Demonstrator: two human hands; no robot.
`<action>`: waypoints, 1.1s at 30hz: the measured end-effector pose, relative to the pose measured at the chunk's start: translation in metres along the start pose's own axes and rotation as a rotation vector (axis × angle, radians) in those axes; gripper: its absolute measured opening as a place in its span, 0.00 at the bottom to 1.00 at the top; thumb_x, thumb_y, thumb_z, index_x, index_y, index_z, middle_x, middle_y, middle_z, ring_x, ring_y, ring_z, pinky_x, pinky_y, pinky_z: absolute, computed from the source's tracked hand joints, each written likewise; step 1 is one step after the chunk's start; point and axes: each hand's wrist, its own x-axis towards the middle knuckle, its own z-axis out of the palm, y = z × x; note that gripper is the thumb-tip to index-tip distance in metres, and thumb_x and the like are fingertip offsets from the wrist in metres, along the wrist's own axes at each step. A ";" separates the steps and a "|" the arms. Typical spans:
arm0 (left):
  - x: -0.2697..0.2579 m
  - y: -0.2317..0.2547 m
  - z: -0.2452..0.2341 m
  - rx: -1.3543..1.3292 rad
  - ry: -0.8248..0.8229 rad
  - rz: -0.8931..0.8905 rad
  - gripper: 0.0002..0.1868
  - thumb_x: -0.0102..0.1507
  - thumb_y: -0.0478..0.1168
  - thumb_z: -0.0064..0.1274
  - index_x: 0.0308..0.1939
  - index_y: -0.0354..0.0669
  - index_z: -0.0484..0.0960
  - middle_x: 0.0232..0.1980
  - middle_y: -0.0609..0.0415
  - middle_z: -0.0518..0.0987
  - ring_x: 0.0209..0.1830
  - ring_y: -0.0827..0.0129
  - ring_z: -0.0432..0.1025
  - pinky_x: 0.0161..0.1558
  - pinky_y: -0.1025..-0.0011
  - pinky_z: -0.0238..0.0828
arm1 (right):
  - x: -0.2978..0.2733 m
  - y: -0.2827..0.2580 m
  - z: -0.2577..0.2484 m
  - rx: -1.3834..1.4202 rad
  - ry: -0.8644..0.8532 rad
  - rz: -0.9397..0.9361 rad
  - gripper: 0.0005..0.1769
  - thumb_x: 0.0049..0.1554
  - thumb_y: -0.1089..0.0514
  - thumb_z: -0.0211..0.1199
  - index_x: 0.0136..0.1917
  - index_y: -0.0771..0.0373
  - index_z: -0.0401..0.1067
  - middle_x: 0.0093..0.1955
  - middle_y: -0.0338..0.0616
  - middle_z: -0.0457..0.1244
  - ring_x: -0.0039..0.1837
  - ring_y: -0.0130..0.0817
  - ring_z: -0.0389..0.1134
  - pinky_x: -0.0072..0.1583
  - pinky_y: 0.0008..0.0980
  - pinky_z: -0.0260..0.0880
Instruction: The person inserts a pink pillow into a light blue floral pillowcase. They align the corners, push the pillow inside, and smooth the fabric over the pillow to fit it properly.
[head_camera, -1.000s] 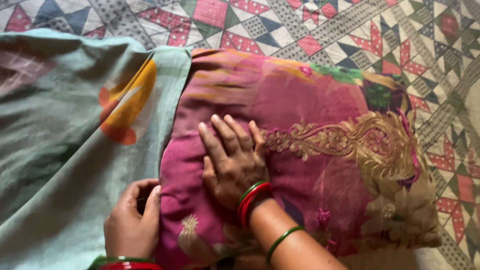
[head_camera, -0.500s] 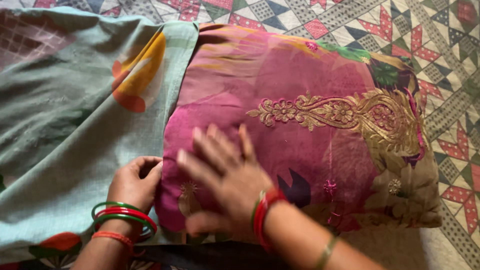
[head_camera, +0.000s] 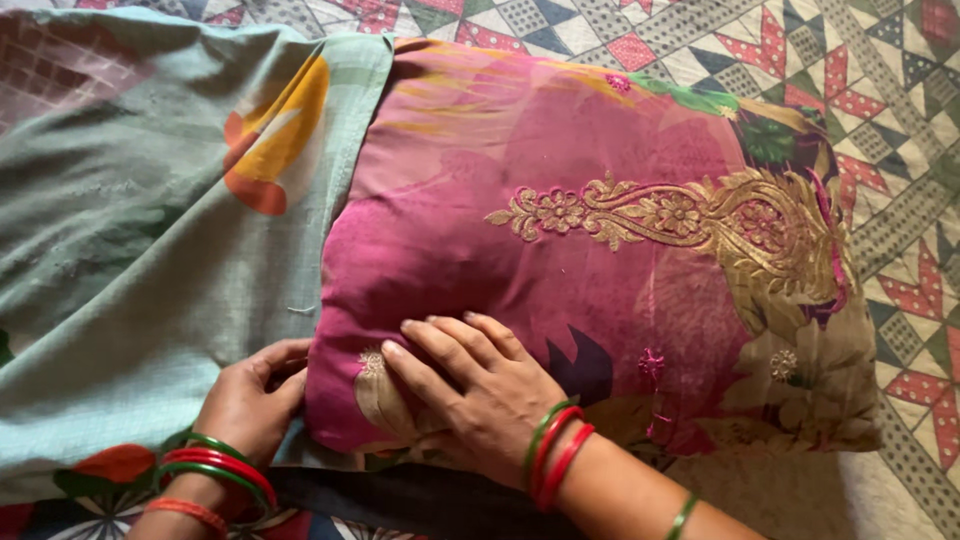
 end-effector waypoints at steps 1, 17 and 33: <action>0.000 0.000 -0.001 -0.017 -0.007 -0.020 0.17 0.64 0.33 0.52 0.56 0.34 0.84 0.48 0.50 0.88 0.45 0.71 0.80 0.49 0.72 0.77 | 0.001 -0.002 0.002 -0.007 0.024 -0.001 0.40 0.50 0.43 0.66 0.73 0.59 0.66 0.71 0.48 0.60 0.72 0.42 0.61 0.73 0.48 0.55; -0.016 0.022 0.016 0.655 0.128 0.166 0.26 0.55 0.45 0.68 0.54 0.44 0.76 0.52 0.49 0.80 0.50 0.61 0.80 0.54 0.64 0.75 | 0.013 0.025 -0.012 0.569 0.004 0.189 0.27 0.40 0.58 0.75 0.54 0.55 0.75 0.50 0.39 0.67 0.53 0.41 0.69 0.55 0.37 0.68; -0.049 0.007 0.016 0.493 0.455 0.180 0.15 0.60 0.43 0.59 0.49 0.44 0.81 0.41 0.49 0.86 0.41 0.62 0.82 0.45 0.63 0.76 | 0.013 0.017 -0.012 0.583 0.065 0.262 0.27 0.38 0.59 0.76 0.53 0.57 0.75 0.49 0.41 0.68 0.53 0.44 0.69 0.56 0.39 0.69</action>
